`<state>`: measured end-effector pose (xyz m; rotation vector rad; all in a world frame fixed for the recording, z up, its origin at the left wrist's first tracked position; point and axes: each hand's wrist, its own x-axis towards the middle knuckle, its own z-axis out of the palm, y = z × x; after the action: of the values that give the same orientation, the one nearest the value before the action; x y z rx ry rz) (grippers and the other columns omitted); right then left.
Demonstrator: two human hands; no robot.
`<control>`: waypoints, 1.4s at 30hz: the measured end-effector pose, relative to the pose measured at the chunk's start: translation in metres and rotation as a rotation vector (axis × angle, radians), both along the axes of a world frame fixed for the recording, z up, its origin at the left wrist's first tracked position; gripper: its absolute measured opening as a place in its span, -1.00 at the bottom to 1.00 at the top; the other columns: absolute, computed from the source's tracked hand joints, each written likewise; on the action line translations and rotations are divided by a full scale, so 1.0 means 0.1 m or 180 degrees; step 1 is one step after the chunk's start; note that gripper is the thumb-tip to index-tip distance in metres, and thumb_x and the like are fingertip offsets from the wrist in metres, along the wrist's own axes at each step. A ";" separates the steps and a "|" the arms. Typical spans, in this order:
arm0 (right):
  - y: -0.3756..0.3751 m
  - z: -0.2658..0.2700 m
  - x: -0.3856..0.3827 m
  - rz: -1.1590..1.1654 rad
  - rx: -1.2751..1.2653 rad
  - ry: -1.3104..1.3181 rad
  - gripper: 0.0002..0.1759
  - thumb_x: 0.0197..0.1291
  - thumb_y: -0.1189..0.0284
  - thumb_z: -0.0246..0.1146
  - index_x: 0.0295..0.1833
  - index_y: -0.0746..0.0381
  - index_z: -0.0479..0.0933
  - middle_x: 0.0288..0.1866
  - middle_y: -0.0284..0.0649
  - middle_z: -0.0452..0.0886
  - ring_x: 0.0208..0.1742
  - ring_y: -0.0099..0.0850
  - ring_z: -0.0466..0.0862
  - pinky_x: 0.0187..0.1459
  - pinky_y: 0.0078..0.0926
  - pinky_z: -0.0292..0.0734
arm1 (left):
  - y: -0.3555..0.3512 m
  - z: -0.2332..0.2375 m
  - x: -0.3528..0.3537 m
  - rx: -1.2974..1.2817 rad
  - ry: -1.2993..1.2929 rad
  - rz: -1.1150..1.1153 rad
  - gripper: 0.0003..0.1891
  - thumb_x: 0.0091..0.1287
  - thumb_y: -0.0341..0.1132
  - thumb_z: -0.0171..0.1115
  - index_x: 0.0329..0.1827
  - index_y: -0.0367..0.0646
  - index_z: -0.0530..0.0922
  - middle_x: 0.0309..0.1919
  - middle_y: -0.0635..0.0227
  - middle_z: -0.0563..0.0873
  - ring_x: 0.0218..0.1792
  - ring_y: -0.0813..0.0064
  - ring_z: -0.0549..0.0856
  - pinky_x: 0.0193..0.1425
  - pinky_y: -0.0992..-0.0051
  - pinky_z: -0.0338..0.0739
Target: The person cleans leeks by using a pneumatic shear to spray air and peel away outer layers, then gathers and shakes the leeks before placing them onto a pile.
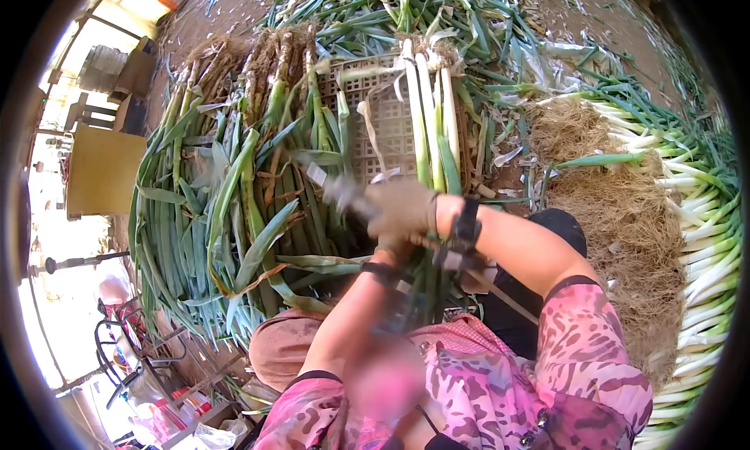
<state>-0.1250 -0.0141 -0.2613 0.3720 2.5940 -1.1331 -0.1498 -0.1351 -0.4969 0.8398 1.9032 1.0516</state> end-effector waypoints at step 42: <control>0.28 -0.36 0.59 -0.1788 0.0056 -0.0216 -0.39 0.16 0.03 0.31 0.12 0.30 0.50 -0.21 0.16 0.70 -0.12 0.09 0.72 -0.05 -0.06 0.59 | 0.87 1.25 -1.63 -0.1526 0.1121 0.0020 -0.35 0.11 0.10 0.39 0.13 -0.22 0.67 0.01 0.00 0.78 0.09 0.05 0.75 0.22 0.23 0.59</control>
<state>-0.0656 0.0139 -0.2971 1.1746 2.5057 -1.2269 -0.3128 -0.0478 -0.3716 0.7688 2.3210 0.4277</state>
